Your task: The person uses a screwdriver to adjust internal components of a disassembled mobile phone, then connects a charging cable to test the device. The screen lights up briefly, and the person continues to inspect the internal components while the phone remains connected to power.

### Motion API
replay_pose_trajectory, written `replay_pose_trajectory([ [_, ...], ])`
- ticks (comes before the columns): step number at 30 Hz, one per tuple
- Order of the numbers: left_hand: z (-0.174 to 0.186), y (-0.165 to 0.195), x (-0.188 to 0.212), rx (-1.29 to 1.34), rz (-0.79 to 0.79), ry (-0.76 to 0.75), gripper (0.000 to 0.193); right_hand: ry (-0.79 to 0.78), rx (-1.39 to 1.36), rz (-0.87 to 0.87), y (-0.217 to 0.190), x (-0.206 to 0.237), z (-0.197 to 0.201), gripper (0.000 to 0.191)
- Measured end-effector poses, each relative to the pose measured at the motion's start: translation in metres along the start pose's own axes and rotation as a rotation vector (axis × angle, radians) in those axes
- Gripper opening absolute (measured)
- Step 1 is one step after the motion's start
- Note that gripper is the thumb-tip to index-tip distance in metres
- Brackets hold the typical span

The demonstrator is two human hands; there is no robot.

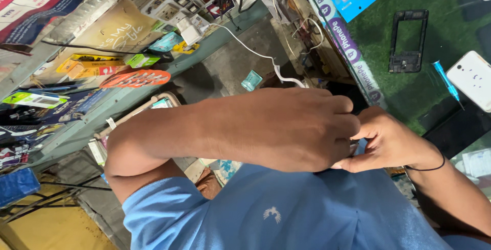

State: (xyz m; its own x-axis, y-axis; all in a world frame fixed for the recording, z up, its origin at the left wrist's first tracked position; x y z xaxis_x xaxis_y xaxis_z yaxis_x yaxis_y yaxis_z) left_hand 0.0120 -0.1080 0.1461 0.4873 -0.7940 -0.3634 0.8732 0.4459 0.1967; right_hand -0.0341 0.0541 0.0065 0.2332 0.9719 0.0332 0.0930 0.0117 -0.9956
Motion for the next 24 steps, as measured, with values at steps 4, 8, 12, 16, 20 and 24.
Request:
replay_pose_trajectory([
  [4, 0.001, -0.002, 0.001, 0.038, -0.012, 0.006, 0.015, 0.002, 0.008, 0.009, -0.003, -0.002, -0.001, 0.019],
  [8, 0.0, -0.002, 0.001, 0.034, -0.012, 0.021, 0.015, 0.015, 0.005, 0.001, 0.001, 0.002, 0.0, 0.017],
  [12, -0.008, -0.002, 0.002, 0.007, -0.01, -0.002, 0.017, 0.015, -0.003, -0.016, 0.012, 0.008, 0.003, 0.017],
  [16, -0.02, -0.008, 0.006, 0.053, -0.013, 0.029, 0.013, -0.043, 0.043, -0.093, 0.027, 0.009, 0.0, 0.027],
  [20, -0.033, -0.019, 0.013, 0.205, -0.021, -0.002, 0.012, -0.009, -0.111, -0.158, 0.028, 0.006, -0.001, 0.014],
  [24, -0.039, -0.026, 0.018, 0.312, -0.015, 0.02, 0.013, 0.004, -0.132, -0.149, 0.021, 0.001, -0.002, 0.015],
])
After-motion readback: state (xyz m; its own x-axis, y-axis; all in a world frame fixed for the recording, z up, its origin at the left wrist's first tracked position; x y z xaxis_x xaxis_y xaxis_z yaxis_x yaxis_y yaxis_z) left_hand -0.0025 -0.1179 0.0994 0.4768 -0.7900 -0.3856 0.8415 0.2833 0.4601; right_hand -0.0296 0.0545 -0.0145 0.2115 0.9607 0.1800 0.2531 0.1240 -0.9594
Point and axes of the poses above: each hand's wrist, its own x-axis away from the middle knuckle, its own z-axis out of the back of the hand, y = z × x, the point moved 6 cm from there along -x, towards the middle knuckle, and after that the axes turned 12 degrees about -x, right-handed, at the moved point
